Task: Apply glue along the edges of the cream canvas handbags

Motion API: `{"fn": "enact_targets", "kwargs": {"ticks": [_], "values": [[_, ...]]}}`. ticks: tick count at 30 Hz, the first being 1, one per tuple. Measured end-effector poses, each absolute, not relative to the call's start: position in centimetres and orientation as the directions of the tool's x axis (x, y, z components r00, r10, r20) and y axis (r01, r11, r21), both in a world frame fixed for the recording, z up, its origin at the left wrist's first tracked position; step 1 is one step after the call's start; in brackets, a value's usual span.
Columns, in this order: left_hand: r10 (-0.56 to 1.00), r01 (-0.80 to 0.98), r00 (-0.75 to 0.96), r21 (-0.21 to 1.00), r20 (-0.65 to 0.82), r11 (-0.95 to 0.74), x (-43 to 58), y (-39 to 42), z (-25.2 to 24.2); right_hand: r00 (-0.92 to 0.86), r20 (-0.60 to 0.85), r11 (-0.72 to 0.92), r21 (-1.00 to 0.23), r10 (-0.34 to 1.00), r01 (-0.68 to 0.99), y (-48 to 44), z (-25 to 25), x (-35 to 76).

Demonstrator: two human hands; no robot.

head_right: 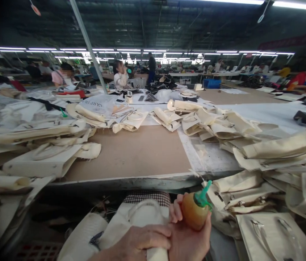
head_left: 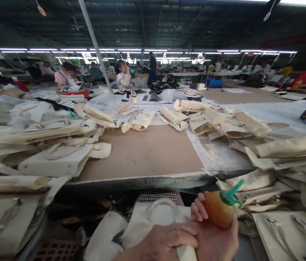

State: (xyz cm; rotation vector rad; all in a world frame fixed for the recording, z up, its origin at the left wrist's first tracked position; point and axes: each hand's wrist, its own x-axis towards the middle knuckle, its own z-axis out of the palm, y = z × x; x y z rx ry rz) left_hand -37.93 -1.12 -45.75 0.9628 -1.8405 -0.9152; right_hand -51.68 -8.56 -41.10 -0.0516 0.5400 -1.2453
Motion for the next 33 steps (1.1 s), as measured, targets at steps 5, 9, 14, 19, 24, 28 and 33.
{"fn": "enact_targets", "kwargs": {"ticks": [5,9,14,19,24,28,33], "values": [[-0.868,-0.252,-0.354,0.858,0.349,0.448,-36.6,-1.0,-43.7,0.222,-0.415,0.387,-0.373,-0.882,0.843,-8.9,-40.8,-52.3],[-0.972,-0.361,-0.180,0.910,0.149,0.206,-31.9,-1.4,-38.0,0.196,-0.342,0.378,-0.618,-0.919,0.689,-10.0,-40.0,-55.8],[-0.992,-0.229,-0.128,0.972,0.020,0.049,-26.5,-2.7,-32.8,0.123,-0.417,0.428,-0.799,-0.901,0.423,-11.3,-40.3,-61.9],[-0.883,-0.139,-0.414,0.974,-0.221,-0.179,-25.2,-6.4,-35.8,0.216,-0.428,0.473,-0.846,-0.878,0.247,-10.7,-40.5,-65.2],[-0.815,-0.390,-0.432,0.895,-0.387,-0.218,-25.5,-11.3,-43.5,0.148,-0.467,0.490,-0.843,-0.872,0.224,-9.9,-41.5,-65.4],[-0.782,-0.356,-0.473,0.900,-0.405,-0.251,-26.3,-13.6,-46.8,0.083,-0.403,0.410,-0.906,-0.912,0.103,-9.8,-42.3,-64.8],[-0.762,-0.292,-0.493,0.905,-0.419,-0.308,-27.3,-13.8,-48.5,0.078,-0.273,0.261,-0.955,-0.959,-0.139,-10.2,-42.8,-64.3]]}}
